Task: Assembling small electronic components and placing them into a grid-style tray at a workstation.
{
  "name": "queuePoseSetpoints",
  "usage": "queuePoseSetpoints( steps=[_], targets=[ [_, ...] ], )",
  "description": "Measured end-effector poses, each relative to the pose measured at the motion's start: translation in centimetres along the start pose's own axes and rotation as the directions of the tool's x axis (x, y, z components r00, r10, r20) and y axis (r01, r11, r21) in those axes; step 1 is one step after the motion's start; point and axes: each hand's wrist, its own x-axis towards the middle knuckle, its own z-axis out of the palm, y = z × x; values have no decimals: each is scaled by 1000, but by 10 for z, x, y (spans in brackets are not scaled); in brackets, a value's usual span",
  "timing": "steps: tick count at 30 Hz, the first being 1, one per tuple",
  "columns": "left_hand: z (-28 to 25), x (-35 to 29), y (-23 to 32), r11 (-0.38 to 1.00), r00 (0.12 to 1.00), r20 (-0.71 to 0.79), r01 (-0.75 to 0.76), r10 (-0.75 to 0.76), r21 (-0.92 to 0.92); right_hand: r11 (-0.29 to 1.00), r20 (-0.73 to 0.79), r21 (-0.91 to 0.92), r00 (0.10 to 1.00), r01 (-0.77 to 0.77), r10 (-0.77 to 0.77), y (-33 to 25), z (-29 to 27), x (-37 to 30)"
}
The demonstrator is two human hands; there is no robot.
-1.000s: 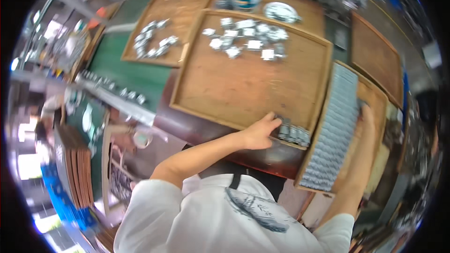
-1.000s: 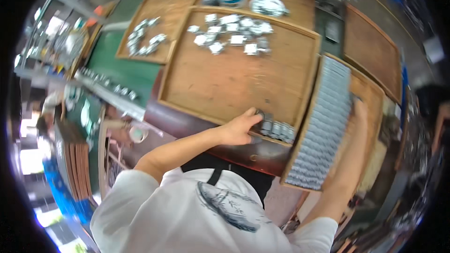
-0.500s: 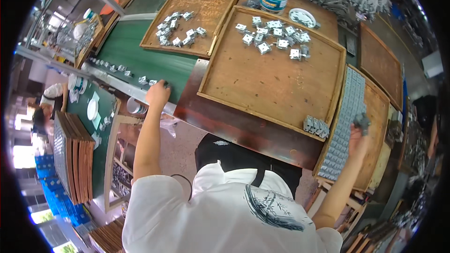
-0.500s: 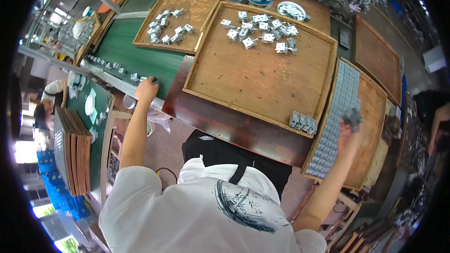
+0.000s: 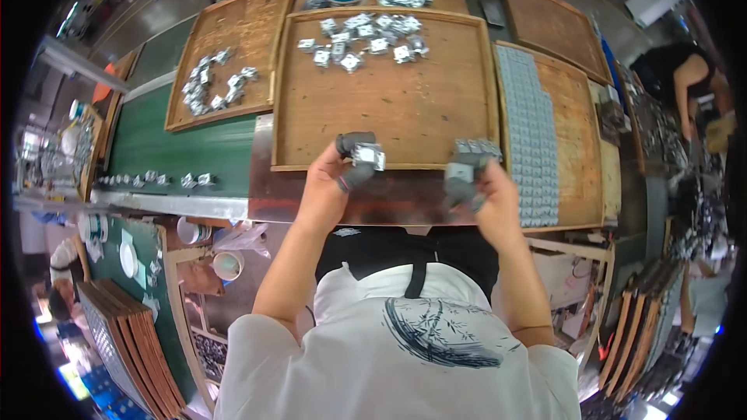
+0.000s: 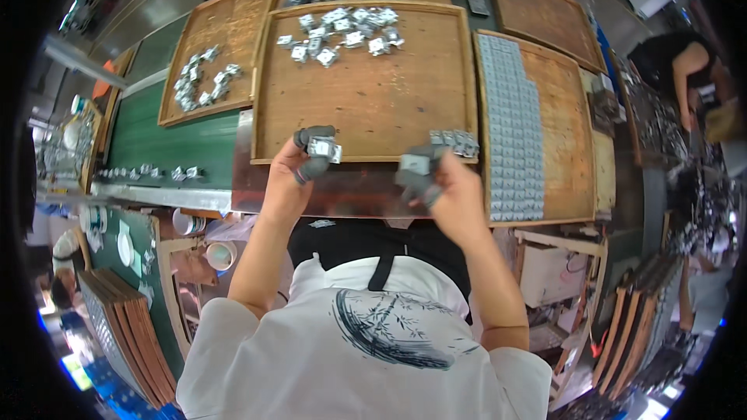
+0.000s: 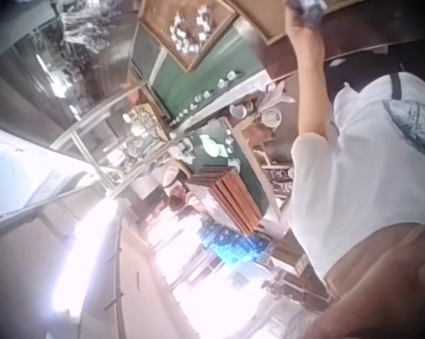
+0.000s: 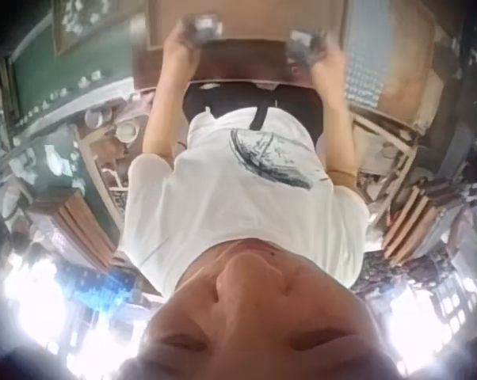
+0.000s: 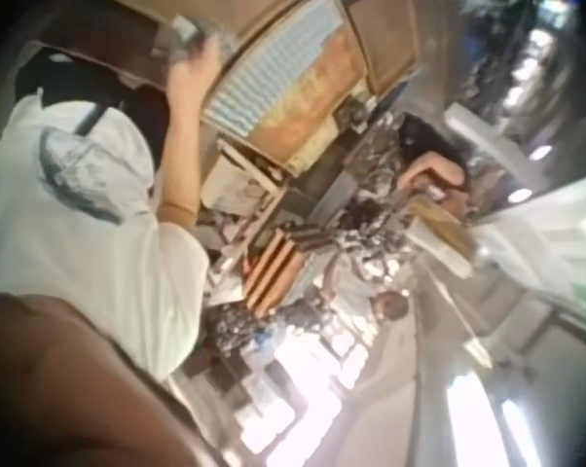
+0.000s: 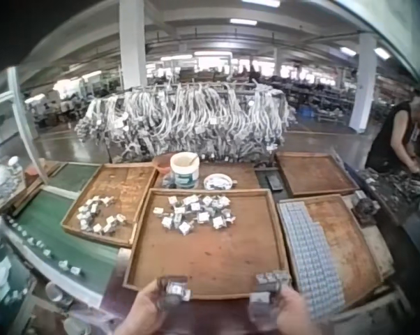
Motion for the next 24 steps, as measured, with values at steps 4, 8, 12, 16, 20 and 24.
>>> queuePoseSetpoints(
  steps=[4, 8, 12, 16, 20, 24],
  targets=[
    [34, -1, -1, 995, 980, 190, 39, -56, 90, 767, 39, -609, 973, 202, -226, -24, 11, -14],
    [60, -3, -2, 987, 953, 273, 99, -131, 129, 615, 111, -678, 883, 403, -456, -21, -3, -14],
    [76, -5, -14, 977, 945, 283, 117, -164, 175, 515, 133, -742, 847, 430, -515, -20, -12, -13],
    [89, -1, -23, 957, 942, 267, 132, -202, 260, 440, 177, -796, 855, 415, -487, -18, -27, -16],
    [94, 5, -27, 909, 870, 263, 406, -417, 96, 551, 195, -736, 903, 393, -384, -16, -43, -10],
    [100, 7, -49, 921, 951, 289, -13, -108, 389, 382, 165, -832, 837, 403, -522, 10, -35, -4]
  ],
)
